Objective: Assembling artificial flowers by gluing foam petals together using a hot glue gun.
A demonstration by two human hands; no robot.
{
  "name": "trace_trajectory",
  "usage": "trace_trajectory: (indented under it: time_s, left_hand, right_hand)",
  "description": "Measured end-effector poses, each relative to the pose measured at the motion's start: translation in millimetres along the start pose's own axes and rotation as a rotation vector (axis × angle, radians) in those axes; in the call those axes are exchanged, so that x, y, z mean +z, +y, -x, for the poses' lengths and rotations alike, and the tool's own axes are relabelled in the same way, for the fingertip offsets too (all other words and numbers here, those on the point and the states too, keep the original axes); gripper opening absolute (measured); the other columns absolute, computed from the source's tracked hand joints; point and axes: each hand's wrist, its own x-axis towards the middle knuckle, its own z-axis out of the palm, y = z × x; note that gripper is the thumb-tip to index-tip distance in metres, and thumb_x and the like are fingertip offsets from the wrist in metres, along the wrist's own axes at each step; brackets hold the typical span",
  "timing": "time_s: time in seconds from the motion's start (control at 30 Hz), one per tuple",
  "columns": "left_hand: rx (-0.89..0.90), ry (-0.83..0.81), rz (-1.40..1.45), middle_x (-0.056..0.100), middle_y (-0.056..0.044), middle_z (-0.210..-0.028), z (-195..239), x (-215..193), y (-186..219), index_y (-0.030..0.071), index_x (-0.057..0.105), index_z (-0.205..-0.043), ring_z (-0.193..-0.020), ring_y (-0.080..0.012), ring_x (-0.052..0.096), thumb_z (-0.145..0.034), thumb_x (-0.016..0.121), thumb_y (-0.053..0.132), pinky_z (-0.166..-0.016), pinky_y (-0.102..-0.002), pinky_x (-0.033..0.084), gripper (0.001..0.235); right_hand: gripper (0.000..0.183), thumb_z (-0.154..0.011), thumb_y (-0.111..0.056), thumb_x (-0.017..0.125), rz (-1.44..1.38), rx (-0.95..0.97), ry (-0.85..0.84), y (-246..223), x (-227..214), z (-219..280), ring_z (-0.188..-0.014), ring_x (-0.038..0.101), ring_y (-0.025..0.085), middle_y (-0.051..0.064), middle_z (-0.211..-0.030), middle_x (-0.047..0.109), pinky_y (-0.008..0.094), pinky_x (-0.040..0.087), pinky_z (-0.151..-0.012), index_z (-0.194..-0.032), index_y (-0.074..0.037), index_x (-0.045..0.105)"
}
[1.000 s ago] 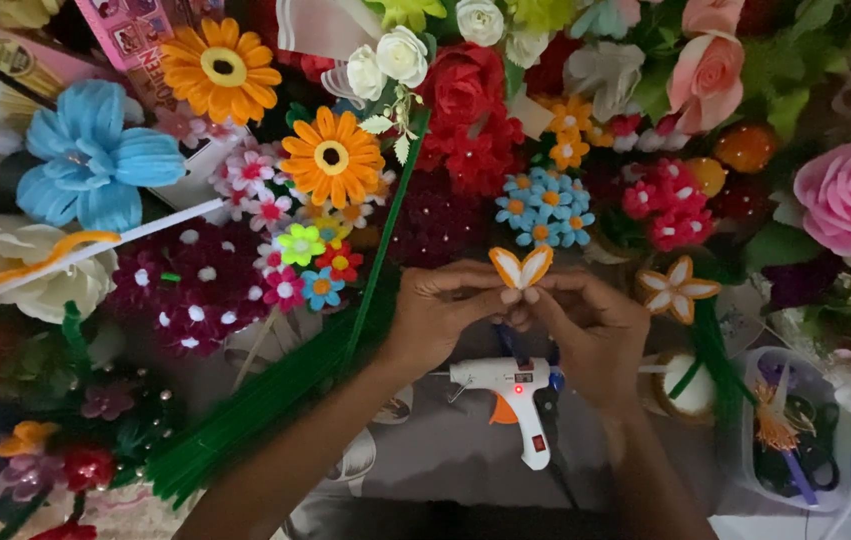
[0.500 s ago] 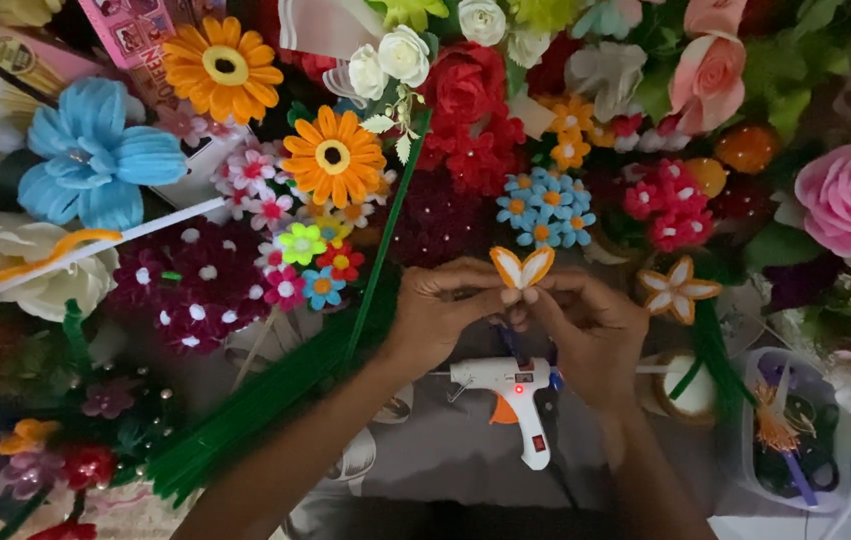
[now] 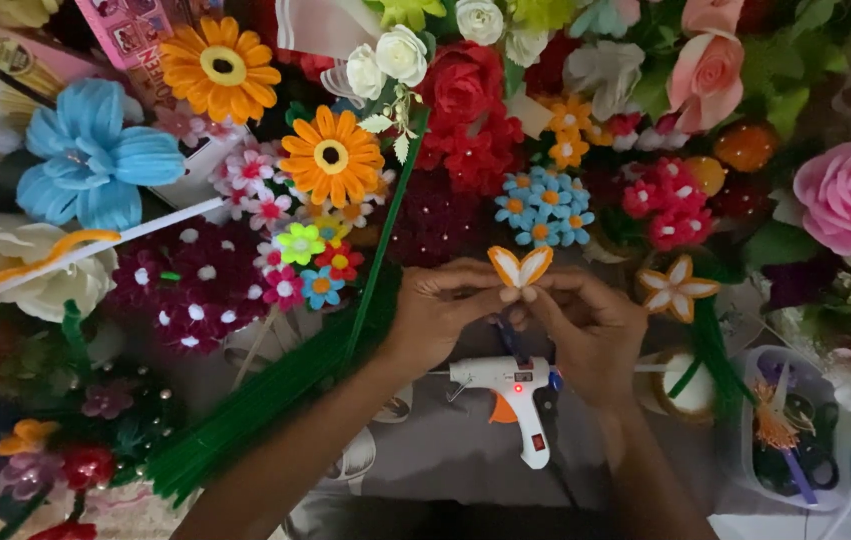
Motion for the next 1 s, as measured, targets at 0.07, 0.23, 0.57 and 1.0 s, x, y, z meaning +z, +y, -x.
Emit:
trace_trajectory:
  time_s: [0.07,0.23,0.57,1.0]
  left_hand:
    - [0.002,-0.004,0.013,0.079,-0.018,-0.105,1.3,1.1,0.5,-0.001,0.080,-0.105,-0.096,-0.0158,0.068,-0.089,0.084,0.008,-0.083,-0.038,0.063,0.019]
    - [-0.001,0.024,0.020,0.079,-0.022,-0.102,0.4,3.7,4.6,-0.004,0.080,-0.102,-0.093,-0.0165,0.069,-0.087,0.085,0.004,-0.079,-0.039,0.063,0.018]
    - [0.056,0.005,-0.038,0.080,-0.018,-0.100,-3.8,6.7,23.9,-0.001,0.080,-0.104,-0.083,-0.0119,0.070,-0.089,0.084,0.005,-0.069,-0.033,0.064,0.016]
    - [0.155,-0.019,-0.050,0.080,-0.017,-0.092,-4.7,6.7,18.5,-0.001,0.081,-0.096,-0.078,-0.0066,0.066,-0.089,0.083,0.003,-0.064,-0.028,0.061,0.009]
  right_hand:
    - [0.008,-0.091,0.005,0.078,0.001,0.004,0.006,4.6,0.0,1.4,-0.079,0.068,0.016,0.022,-0.083,0.076,0.037,0.063,-0.062,-0.095,0.011,0.074]
    - [0.008,-0.091,0.006,0.078,0.035,-0.028,0.002,1.6,-0.5,-1.0,-0.080,0.071,0.019,0.024,-0.085,0.076,0.038,0.063,-0.063,-0.095,0.012,0.074]
    - [0.009,-0.092,0.007,0.074,0.002,-0.105,-0.043,-4.1,-1.8,-3.9,-0.088,0.073,0.022,0.024,-0.094,0.077,0.039,0.064,-0.070,-0.100,0.011,0.074]
    - [0.008,-0.092,0.004,0.078,0.052,-0.073,0.006,-1.1,1.1,-0.1,-0.089,0.070,0.017,0.022,-0.094,0.078,0.039,0.062,-0.075,-0.096,0.009,0.075]
